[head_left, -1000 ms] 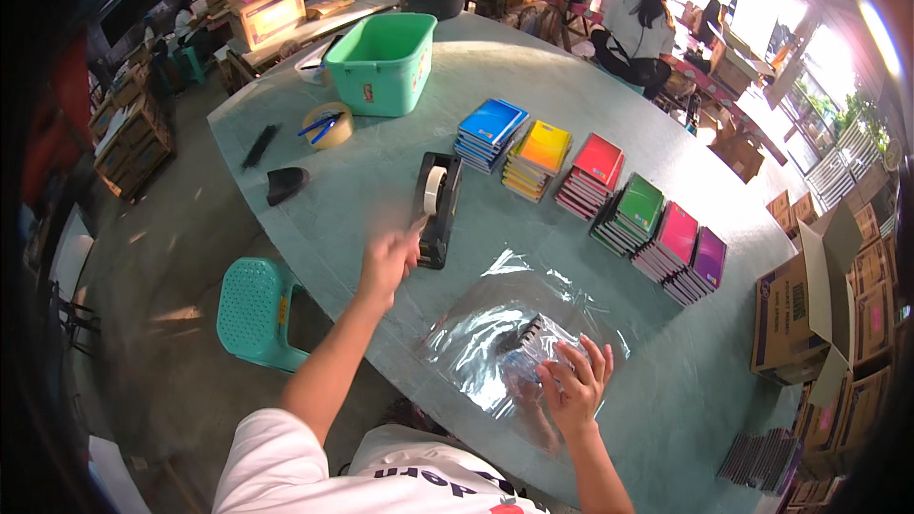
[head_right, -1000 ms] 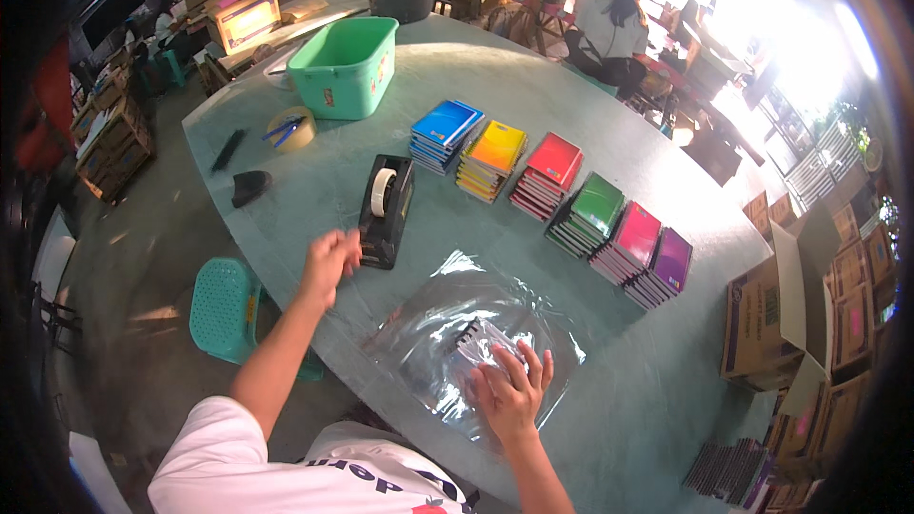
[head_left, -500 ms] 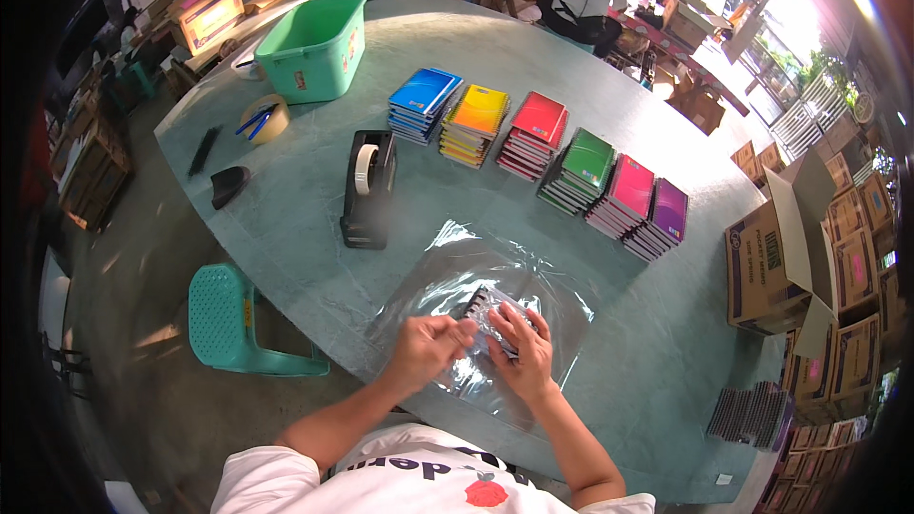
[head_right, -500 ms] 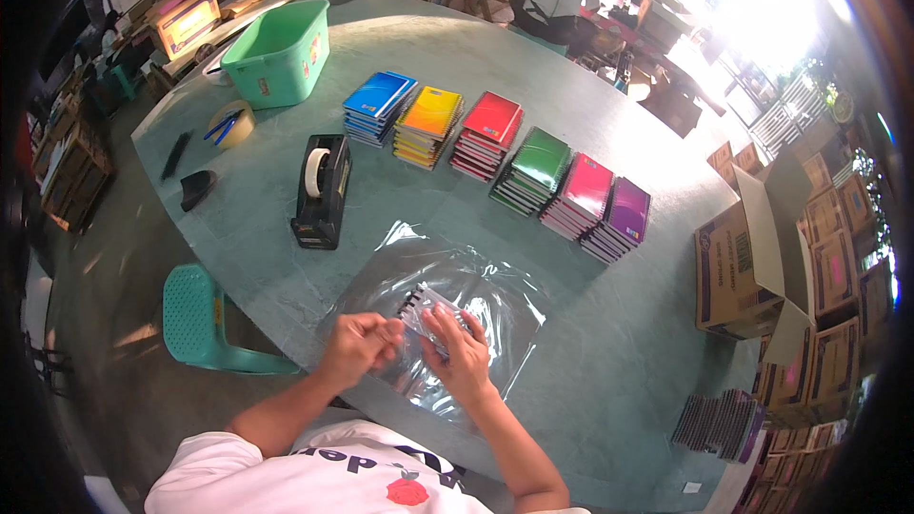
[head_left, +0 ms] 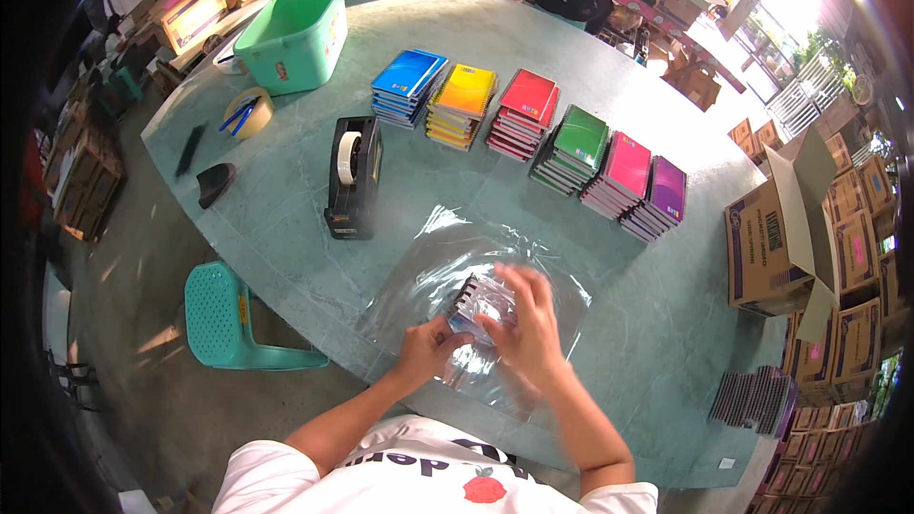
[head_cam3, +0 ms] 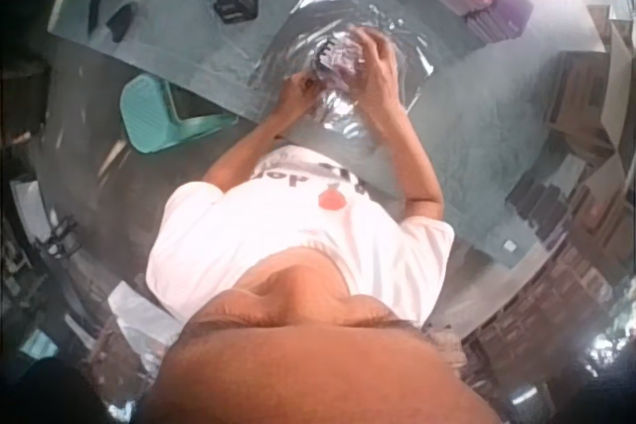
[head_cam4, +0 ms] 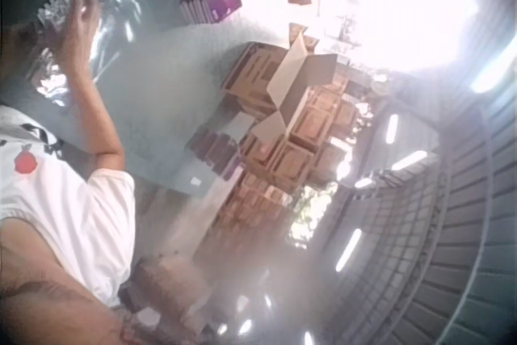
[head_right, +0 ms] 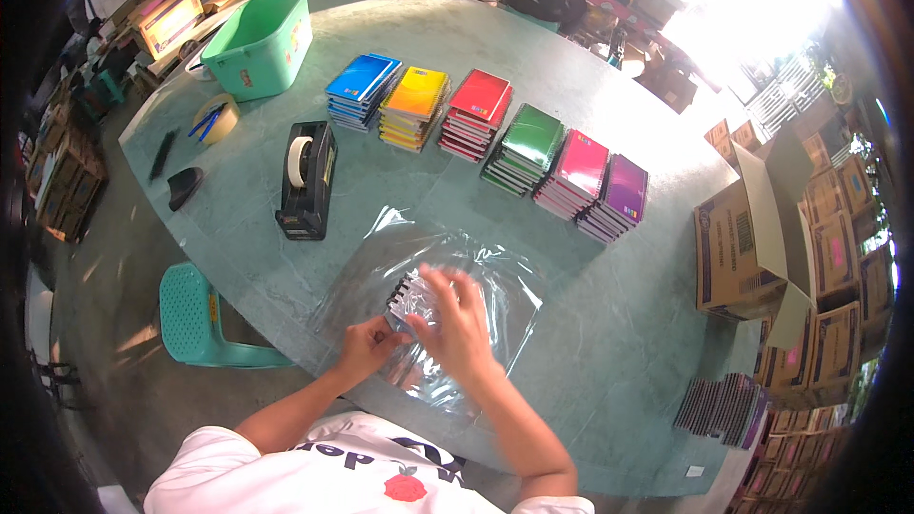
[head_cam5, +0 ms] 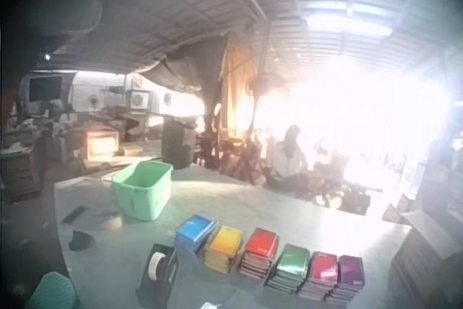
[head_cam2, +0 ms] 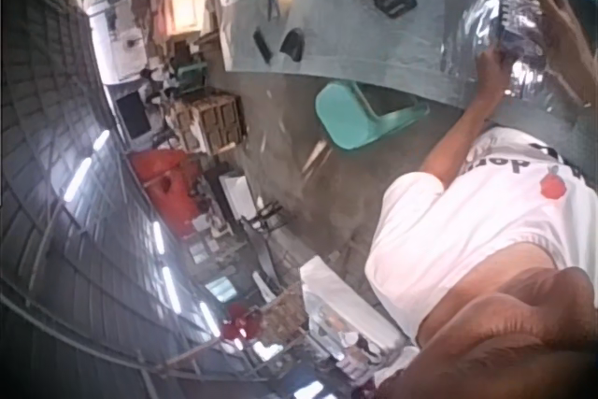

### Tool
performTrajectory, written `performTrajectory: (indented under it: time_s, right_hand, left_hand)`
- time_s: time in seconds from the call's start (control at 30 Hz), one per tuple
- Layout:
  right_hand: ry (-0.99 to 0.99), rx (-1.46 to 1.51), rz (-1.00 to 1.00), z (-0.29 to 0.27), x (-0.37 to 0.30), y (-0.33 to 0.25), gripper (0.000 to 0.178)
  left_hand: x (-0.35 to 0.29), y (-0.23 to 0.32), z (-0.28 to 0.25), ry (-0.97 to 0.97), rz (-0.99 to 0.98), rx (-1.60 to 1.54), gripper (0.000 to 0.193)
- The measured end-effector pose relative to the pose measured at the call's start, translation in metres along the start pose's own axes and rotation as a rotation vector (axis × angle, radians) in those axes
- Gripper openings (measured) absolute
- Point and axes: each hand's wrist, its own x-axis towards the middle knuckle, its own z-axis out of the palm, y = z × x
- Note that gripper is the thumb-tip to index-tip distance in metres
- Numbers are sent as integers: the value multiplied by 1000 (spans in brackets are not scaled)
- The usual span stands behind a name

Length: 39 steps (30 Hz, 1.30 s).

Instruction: The person gathers small colorful notebooks from various stacks, aligns them into a single pile, places the pile onto a plastic sheet, and wraps the notebooks by folding and taping the plastic sheet around them.

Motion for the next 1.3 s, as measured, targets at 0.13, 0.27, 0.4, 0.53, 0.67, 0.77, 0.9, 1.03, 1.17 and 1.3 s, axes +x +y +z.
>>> performTrajectory:
  time_s: [0.13, 0.27, 0.4, 0.53, 0.67, 0.77, 0.9, 1.03, 1.17, 1.3]
  right_hand:
    - [-301, -146, 227, -20, 37, 29, 70]
    - [-646, -385, 220, 12, 32, -22, 89]
    - [-250, 295, 384, -7, 23, -3, 84]
    - [-111, 412, 198, -35, -17, 35, 82]
    - [186, 702, 426, 32, -39, 38, 81]
    - [257, 747, 579, 49, -35, 21, 80]
    - [374, 789, 390, 55, -32, 20, 47]
    - [506, 904, 473, 70, -27, 15, 26]
    - [634, 591, 236, 32, -17, 5, 37]
    - [817, 362, 41, -18, -48, 16, 37]
  left_hand:
    - [-13, 5, 2, -293, -16, 31, 26]
    - [-17, 25, 23, -723, -59, 138, 27]
    - [-27, -4, 41, -845, -465, -818, 59]
    - [35, -16, -22, -467, -164, -666, 72]
    - [76, 26, -29, -417, 212, -364, 70]
    - [83, 31, -23, -422, 229, -436, 72]
    - [84, 59, -21, -333, 288, -446, 53]
    - [84, 49, -4, -191, 124, -487, 38]
    - [89, 88, -40, -285, 133, -384, 34]
    - [62, 140, -103, -355, 442, -302, 33]
